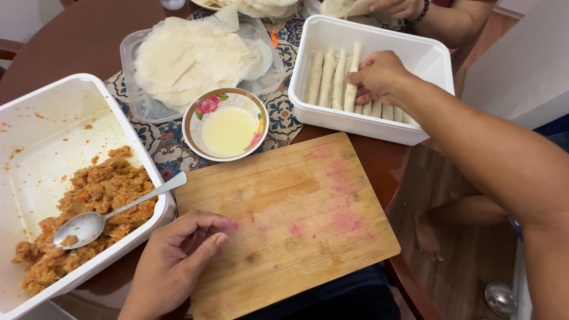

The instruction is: Making spring rolls by placing filling on a wrapper and rolling it up.

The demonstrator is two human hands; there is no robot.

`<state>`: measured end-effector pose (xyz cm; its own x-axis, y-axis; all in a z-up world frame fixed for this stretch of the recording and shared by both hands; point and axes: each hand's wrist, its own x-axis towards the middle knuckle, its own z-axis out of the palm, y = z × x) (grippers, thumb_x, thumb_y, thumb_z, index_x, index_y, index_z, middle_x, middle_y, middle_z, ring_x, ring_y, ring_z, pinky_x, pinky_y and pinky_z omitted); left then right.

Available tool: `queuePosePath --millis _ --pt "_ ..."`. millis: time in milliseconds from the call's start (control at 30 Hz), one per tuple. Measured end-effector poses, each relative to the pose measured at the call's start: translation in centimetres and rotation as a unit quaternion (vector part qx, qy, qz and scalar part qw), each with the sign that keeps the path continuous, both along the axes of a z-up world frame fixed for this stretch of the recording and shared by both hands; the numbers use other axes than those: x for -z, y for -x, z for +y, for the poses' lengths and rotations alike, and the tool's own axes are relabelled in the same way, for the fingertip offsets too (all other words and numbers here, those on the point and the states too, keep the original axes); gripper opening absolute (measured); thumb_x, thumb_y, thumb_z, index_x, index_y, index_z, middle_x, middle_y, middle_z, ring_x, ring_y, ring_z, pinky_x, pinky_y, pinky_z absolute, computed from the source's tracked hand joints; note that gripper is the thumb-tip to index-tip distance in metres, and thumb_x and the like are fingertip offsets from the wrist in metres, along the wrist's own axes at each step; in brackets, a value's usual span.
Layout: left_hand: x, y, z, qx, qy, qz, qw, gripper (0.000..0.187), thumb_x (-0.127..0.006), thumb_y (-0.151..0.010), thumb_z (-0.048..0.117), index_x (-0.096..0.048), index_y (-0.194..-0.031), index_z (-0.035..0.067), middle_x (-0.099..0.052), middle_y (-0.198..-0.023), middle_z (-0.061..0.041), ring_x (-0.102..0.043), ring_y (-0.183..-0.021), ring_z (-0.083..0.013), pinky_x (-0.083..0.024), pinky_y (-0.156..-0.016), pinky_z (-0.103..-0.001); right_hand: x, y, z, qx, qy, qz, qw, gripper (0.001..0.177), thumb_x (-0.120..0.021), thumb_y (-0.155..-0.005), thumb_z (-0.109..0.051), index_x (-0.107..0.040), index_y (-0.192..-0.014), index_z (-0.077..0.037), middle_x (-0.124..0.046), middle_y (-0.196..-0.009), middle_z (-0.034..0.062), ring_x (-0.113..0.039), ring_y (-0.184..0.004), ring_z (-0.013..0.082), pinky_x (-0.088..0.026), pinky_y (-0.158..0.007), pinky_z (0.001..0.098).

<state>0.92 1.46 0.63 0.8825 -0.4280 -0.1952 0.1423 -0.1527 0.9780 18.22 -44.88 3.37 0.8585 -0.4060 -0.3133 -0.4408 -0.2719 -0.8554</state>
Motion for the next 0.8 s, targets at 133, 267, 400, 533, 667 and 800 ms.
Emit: queuePosePath --millis 133,267,400,533,667,800 --pt "-0.2 -0.3 -0.1 0.000 0.009 0.012 1.000 0.022 -0.071 -0.088 0.003 -0.075 -0.109 0.000 -0.081 -0.101 -0.006 -0.070 -0.086 -0.0075 -0.058 -0.077 -0.025 -1.3 0.4 1.2 -0.005 0.031 0.002 1.000 0.049 -0.071 -0.090 -0.002 -0.045 -0.132 -0.003 -0.070 -0.097 0.0177 -0.073 -0.074 0.0256 -0.063 -0.058 0.0384" --pt "-0.6 -0.4 -0.1 0.004 0.004 0.007 1.000 0.023 -0.071 -0.088 0.004 -0.075 -0.110 0.000 -0.081 -0.102 -0.007 -0.070 -0.084 -0.0073 -0.059 -0.075 -0.025 -1.2 0.3 1.4 -0.012 0.077 0.011 0.997 0.068 -0.072 -0.089 -0.002 -0.040 -0.149 -0.004 -0.071 -0.100 0.0193 -0.074 -0.073 0.0232 -0.062 -0.056 0.0338" --pt "-0.1 -0.2 0.5 0.008 -0.014 -0.002 1.000 0.023 -0.072 -0.087 0.004 -0.076 -0.109 0.000 -0.082 -0.100 -0.006 -0.069 -0.083 -0.0064 -0.059 -0.075 -0.024 -3.2 1.3 3.1 0.002 0.157 0.045 0.987 0.073 -0.073 -0.091 -0.005 -0.034 -0.153 -0.005 -0.070 -0.103 0.0188 -0.071 -0.069 0.0255 -0.057 -0.054 0.0350" --pt "0.3 -0.2 0.6 0.004 -0.062 -0.017 0.998 0.026 -0.076 -0.088 0.005 -0.078 -0.114 0.002 -0.074 -0.091 -0.007 -0.061 -0.077 -0.0085 -0.055 -0.068 -0.026 -2.0 0.4 1.5 -0.033 0.179 -0.013 0.983 0.055 -0.066 -0.096 -0.009 -0.049 -0.149 -0.008 -0.072 -0.100 0.0146 -0.069 -0.064 0.0171 -0.060 -0.053 0.0316" --pt "-1.0 -0.2 -0.3 0.005 -0.013 0.005 1.000 0.025 -0.073 -0.086 0.006 -0.076 -0.110 0.002 -0.079 -0.092 -0.001 -0.068 -0.080 -0.0052 -0.057 -0.071 -0.023 -2.4 0.3 2.1 -0.049 0.193 0.025 0.980 0.042 -0.063 -0.099 -0.010 -0.059 -0.140 -0.006 -0.073 -0.091 0.0185 -0.069 -0.059 0.0203 -0.059 -0.054 0.0321" --pt "-0.9 0.3 0.1 0.003 -0.024 0.007 1.000 0.024 -0.073 -0.086 0.007 -0.076 -0.109 0.002 -0.078 -0.091 -0.001 -0.068 -0.080 -0.0047 -0.057 -0.073 -0.022 -0.8 -1.4 0.3 -0.028 0.097 0.001 0.995 0.043 -0.060 -0.097 -0.001 -0.059 -0.140 -0.003 -0.072 -0.090 0.0182 -0.069 -0.061 0.0222 -0.061 -0.054 0.0349"
